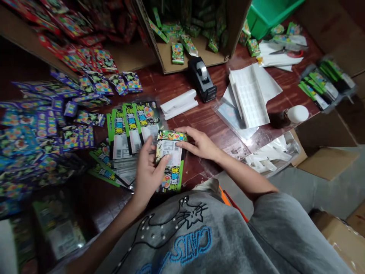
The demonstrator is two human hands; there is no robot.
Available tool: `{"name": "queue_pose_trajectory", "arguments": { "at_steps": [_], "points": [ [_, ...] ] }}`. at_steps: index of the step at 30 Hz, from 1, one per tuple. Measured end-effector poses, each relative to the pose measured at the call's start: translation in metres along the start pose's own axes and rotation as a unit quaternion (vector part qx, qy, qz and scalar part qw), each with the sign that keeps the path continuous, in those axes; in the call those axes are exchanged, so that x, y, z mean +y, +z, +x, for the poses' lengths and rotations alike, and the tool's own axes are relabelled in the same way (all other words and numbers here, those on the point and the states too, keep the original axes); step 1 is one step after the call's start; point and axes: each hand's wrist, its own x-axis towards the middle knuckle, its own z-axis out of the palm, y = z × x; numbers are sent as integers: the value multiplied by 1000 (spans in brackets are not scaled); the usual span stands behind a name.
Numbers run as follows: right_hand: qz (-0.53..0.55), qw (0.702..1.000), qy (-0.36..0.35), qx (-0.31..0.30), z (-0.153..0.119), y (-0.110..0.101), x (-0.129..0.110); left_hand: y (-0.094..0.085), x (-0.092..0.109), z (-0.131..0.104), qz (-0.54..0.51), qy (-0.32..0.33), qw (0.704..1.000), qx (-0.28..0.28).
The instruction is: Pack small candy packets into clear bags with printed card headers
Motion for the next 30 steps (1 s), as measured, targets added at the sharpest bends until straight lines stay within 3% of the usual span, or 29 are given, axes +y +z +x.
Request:
{"name": "queue_pose_trajectory", "arguments": {
  "at_steps": [6, 13, 17, 19, 22, 26, 30],
  "points": [
    [36, 999, -8, -30, -2, 21, 9, -11, -19, -1, -137, -49, 988, -48],
    [58, 994, -5, -92, 7, 38, 3, -61, -25, 13, -111, -87, 985, -101],
    [110, 992, 50, -28, 4, 58, -2, -78, -25, 18, -60, -113, 990, -64],
    [157, 982, 108, 17, 1, 69, -3, -80, -25, 19, -68, -118, 990, -40],
    [195, 968, 159, 24, 2, 78, -5, -78, -26, 22, -99, -139, 985, -31],
    [196, 974, 116, 13, 9, 75, -8, -81, -24, 28, -134, -191, 972, -26],
    [178, 978, 105, 2, 15, 67, -13, -92, -17, 35, -106, -190, 972, -86]
  ]
}}
